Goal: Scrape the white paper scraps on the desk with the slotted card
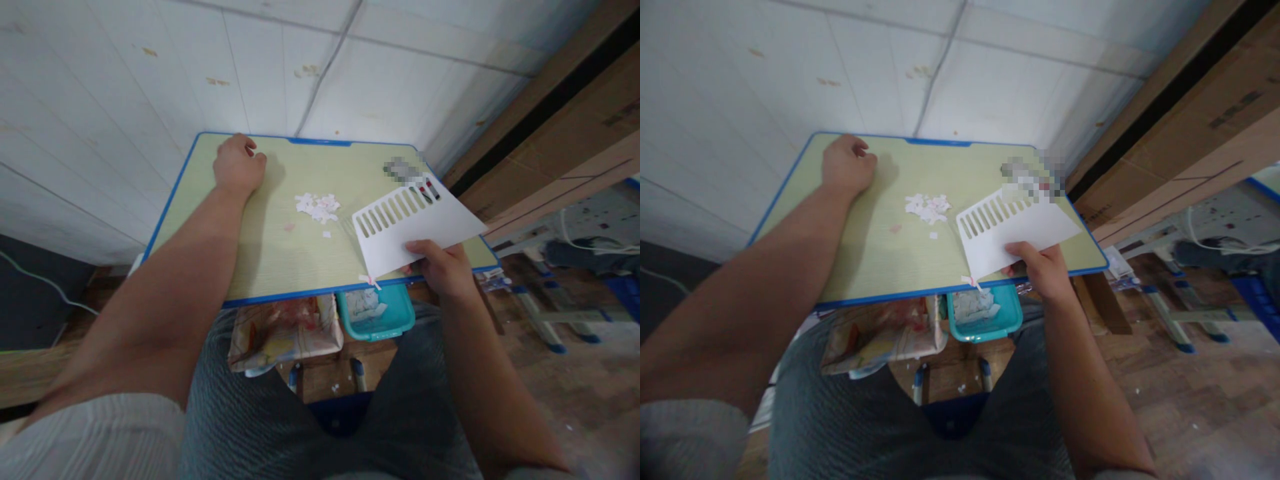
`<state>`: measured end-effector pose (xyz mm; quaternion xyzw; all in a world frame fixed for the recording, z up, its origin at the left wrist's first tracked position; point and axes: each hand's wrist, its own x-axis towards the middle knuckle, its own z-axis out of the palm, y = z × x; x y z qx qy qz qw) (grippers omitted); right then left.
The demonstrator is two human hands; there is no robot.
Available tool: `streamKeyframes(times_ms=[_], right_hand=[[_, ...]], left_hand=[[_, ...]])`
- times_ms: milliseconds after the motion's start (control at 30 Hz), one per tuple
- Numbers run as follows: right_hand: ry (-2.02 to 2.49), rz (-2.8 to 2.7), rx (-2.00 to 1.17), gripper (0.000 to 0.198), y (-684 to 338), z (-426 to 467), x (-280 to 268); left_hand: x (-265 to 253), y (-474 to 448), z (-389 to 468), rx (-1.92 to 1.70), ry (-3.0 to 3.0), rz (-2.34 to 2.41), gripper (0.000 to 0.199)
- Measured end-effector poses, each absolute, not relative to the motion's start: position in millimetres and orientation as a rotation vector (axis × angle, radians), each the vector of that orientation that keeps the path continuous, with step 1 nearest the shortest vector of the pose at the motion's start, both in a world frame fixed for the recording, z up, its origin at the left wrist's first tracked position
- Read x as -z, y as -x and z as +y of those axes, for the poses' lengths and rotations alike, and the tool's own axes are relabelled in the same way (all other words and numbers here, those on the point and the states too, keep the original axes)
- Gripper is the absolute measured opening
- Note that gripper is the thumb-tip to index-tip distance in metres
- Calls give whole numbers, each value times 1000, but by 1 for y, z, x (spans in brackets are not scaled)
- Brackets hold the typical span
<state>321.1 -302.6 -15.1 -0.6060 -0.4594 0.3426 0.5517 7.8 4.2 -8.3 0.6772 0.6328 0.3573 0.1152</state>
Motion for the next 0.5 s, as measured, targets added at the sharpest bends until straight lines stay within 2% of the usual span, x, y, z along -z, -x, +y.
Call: streamKeyframes(times_ms=[500], right_hand=[[1415, -1126, -822, 25, -331, -302, 22]], left_hand=[[8, -7, 3, -1048, -1975, 1852, 33]])
